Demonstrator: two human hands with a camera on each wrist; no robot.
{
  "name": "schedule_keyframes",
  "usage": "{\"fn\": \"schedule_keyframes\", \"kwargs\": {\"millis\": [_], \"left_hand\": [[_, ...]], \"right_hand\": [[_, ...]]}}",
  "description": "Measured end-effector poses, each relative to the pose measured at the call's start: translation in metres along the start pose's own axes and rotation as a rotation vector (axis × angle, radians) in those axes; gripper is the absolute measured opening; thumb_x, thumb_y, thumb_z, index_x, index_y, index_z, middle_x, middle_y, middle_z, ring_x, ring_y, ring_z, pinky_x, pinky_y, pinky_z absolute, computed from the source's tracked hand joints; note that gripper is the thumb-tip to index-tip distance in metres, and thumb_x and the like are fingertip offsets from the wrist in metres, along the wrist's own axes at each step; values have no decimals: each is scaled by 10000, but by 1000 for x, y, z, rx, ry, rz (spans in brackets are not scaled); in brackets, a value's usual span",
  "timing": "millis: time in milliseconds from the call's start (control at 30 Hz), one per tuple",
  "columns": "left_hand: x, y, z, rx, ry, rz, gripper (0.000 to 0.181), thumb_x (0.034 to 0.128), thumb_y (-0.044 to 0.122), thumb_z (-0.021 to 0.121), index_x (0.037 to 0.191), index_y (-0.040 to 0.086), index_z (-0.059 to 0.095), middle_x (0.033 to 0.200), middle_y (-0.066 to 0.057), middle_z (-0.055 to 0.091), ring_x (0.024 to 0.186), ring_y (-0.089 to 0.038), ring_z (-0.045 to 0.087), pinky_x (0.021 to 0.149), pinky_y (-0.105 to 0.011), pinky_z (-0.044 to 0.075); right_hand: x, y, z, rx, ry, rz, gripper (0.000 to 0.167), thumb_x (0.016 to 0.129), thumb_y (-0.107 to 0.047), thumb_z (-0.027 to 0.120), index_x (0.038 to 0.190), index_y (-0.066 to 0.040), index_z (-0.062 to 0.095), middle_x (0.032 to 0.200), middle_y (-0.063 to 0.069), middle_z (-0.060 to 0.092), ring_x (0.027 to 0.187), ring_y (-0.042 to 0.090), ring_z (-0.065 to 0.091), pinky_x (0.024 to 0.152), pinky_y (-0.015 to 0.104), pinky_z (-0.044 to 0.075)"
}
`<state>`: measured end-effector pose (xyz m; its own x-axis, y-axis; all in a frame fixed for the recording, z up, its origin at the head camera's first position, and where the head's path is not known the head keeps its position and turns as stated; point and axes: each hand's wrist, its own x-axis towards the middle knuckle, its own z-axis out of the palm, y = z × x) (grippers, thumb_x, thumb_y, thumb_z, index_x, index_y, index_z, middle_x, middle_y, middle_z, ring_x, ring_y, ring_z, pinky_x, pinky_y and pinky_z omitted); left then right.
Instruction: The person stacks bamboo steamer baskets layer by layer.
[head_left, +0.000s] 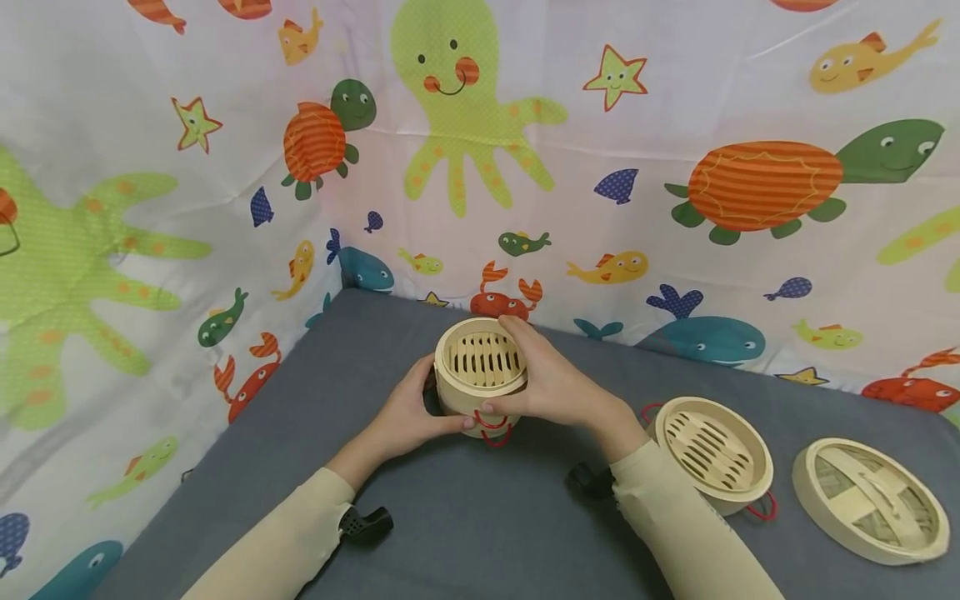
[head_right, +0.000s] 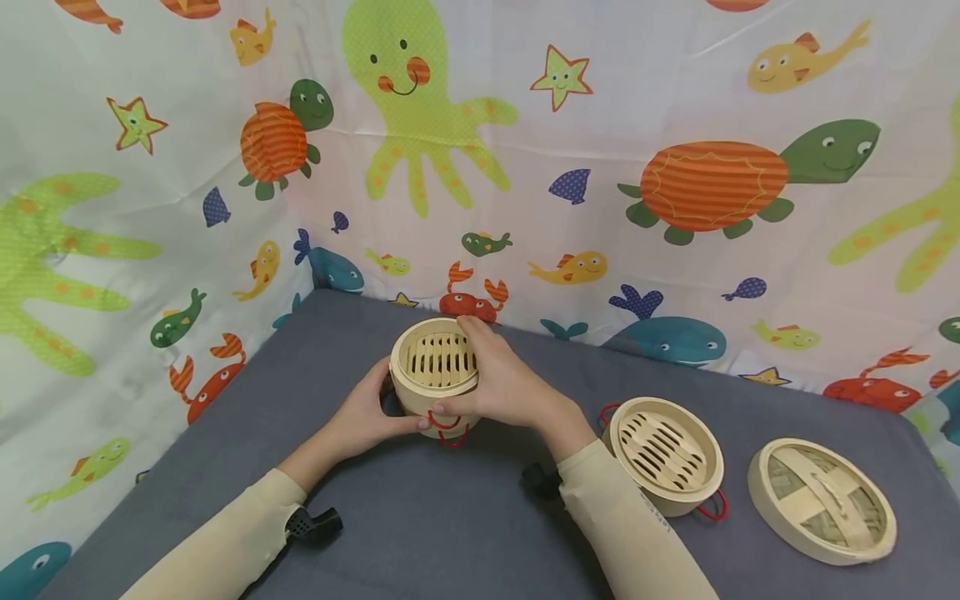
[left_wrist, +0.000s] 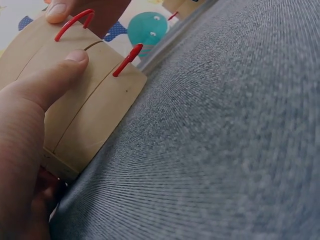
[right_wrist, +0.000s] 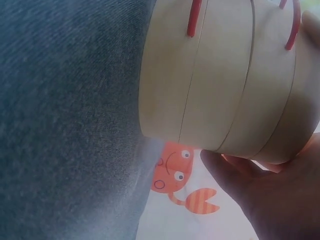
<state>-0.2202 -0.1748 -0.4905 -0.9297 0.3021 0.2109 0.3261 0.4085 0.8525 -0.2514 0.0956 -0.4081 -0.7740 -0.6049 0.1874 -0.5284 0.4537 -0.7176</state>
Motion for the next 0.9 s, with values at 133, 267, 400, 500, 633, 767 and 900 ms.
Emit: {"fn": "schedule_keyframes", "kwargs": {"millis": [133, 267, 400, 500, 633, 767, 900], "left_hand": [[1, 2, 2, -4, 0, -6, 1093, 826, 354, 996, 1692, 166, 356, 1640, -88, 448, 1489, -279, 474, 1207, -549, 428], [0, 1, 3, -18, 1, 11, 1072, 840, 345, 987, 1693, 175, 361, 1634, -86, 455, 1485, -283, 477, 1200, -567, 430], [0, 0, 2, -14, 5, 23, 1077, 838, 354, 988, 1694, 187, 357, 1623, -69, 464, 1479, -269, 485, 1201, -560, 432], [0, 0, 2, -2, -1, 28, 1076, 844, 362, 985, 1695, 189, 350, 1609, -58, 469, 1476, -254, 488, 1207, -541, 431], [0, -1, 2, 3, -8, 25, 1069, 844, 355, 986, 1688, 184, 354, 1584, -49, 479, 1465, -236, 493, 1208, -514, 428], [-1, 0, 2, 1, -7, 33, 1068, 838, 343, 991, 1683, 161, 363, 1573, -66, 488, 1454, -248, 503, 1200, -527, 435], [0, 0, 2, 7, 1, 39, 1084, 831, 345, 995, 1688, 156, 359, 1587, -82, 480, 1469, -265, 490, 1209, -536, 424]], "right_hand": [[-2, 1, -2, 1, -2, 5, 1267, 787, -484, 959, 1735, -84, 219, 1770, 116, 254, 1597, 342, 291, 1250, 652, 315], [-4, 1, -2, 7, -4, 10, 1274, 796, -478, 963, 1741, -85, 205, 1791, 118, 205, 1641, 355, 204, 1266, 671, 269], [-4, 0, -2, 6, -4, 12, 1270, 804, -484, 963, 1746, -103, 201, 1801, 97, 180, 1658, 329, 156, 1277, 658, 254], [-4, 1, -2, -8, -5, 12, 1277, 808, -500, 959, 1750, -104, 193, 1809, 97, 153, 1672, 327, 99, 1277, 667, 242], [-6, 0, -5, -12, 5, 31, 1249, 843, -553, 918, 1759, -132, 180, 1814, 82, 138, 1676, 319, 79, 1275, 677, 234], [-12, -5, -12, -26, 42, 57, 1161, 925, -628, 809, 1758, -118, 181, 1814, 101, 141, 1668, 331, 136, 1271, 680, 243], [-18, -15, -22, -83, 81, 82, 1142, 967, -716, 707, 1763, -117, 151, 1821, 106, 107, 1670, 342, 129, 1268, 699, 231]]}}
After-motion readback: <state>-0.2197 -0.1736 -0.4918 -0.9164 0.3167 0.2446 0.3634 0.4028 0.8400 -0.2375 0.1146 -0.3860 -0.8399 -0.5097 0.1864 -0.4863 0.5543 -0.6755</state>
